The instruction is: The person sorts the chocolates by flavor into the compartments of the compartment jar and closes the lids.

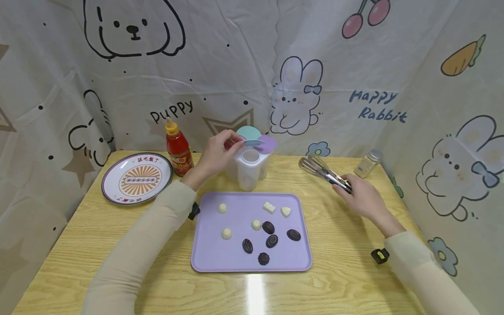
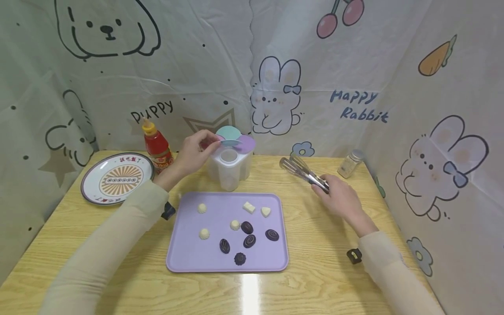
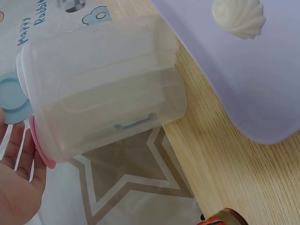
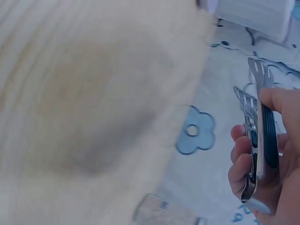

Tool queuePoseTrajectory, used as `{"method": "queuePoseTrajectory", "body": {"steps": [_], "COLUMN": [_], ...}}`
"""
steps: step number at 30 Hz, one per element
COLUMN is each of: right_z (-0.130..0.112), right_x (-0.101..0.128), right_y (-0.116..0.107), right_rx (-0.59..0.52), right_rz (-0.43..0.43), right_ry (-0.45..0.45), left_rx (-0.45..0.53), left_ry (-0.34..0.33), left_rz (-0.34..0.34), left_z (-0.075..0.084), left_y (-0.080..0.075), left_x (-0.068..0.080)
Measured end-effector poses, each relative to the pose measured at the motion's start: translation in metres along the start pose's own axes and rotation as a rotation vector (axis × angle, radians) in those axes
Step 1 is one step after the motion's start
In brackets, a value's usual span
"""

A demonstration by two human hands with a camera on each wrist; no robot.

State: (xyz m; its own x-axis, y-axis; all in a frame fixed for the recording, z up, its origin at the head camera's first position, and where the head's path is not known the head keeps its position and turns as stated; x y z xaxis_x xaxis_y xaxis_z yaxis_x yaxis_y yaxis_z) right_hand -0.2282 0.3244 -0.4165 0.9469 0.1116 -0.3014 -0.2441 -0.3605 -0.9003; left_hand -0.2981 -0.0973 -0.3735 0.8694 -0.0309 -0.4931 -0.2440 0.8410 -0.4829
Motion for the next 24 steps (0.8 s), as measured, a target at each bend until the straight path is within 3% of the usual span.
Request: {"method": "queuePoseTrajectory", "body": {"steps": [13, 24], "right_z": [-0.039, -0.071], "right_x": [0.023, 0.043], "right_y": [-0.032, -0.017], "right_rx": [0.094, 0.18], "right_rz": [0.023, 0.043], "right_ry": [-0.207, -0.393], "left_rx": [0.02, 0.021], "left_ry": [0.003, 0.014], "left_rz": [0.0, -0.005], "left_z": [-0.001, -0.001], "left_y": [-0.001, -0.001], "left_x": [0.001, 0.001]}}
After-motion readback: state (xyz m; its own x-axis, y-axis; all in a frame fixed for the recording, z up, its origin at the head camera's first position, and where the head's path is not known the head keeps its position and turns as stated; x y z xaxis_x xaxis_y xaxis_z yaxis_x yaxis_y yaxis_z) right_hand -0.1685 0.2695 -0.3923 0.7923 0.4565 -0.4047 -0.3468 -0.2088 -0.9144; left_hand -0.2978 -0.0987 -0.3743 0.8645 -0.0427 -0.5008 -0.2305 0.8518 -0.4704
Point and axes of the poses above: each hand's wrist, its own x-axis away from the middle knuckle, its own y-axis out of the palm, z = x × y, the point moved 2 cm from there along -x, towards the middle knuckle, and after that the axes turned 13 degrees about z, right-handed, at the moved point
